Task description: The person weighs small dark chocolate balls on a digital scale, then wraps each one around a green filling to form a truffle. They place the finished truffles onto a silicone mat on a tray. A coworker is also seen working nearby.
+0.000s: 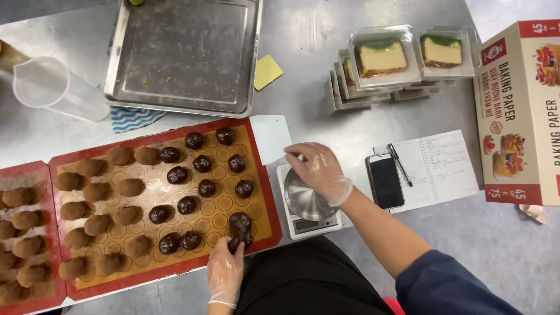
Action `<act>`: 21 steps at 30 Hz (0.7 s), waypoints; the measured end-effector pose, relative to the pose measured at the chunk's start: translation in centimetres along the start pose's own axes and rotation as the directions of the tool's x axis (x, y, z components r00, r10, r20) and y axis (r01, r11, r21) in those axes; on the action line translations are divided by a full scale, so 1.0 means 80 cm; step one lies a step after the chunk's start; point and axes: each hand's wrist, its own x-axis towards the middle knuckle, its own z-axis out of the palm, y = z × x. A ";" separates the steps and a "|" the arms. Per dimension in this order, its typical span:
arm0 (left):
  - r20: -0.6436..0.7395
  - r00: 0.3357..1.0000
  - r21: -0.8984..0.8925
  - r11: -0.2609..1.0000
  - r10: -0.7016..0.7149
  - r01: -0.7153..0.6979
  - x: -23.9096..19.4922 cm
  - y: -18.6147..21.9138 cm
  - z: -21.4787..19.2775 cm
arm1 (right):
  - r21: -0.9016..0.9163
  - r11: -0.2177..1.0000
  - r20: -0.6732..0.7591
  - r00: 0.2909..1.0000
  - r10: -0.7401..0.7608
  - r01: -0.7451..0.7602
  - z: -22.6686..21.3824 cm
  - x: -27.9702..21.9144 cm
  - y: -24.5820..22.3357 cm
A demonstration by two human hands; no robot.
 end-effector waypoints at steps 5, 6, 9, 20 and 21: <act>0.047 0.996 -0.143 0.987 -0.070 0.076 -0.005 0.028 -0.024 | -0.057 0.971 -0.062 0.972 0.227 -0.230 -0.001 -0.020 0.076; 0.046 0.998 -0.200 0.978 -0.044 0.053 -0.006 0.044 -0.039 | 0.010 0.920 -0.038 0.919 0.392 -0.392 0.001 -0.009 0.076; 0.123 0.992 -0.494 0.867 -0.009 0.069 -0.022 0.064 -0.051 | -0.175 0.912 0.044 0.922 0.385 -0.372 0.079 0.031 0.138; 0.016 0.990 -0.382 0.914 -0.143 0.139 -0.029 -0.006 0.009 | -0.459 0.493 0.219 0.444 0.869 -0.739 0.138 0.143 0.008; -0.023 0.993 -0.384 0.918 -0.115 0.098 -0.031 -0.009 0.015 | -0.418 0.469 0.198 0.426 0.883 -0.778 0.140 0.146 0.007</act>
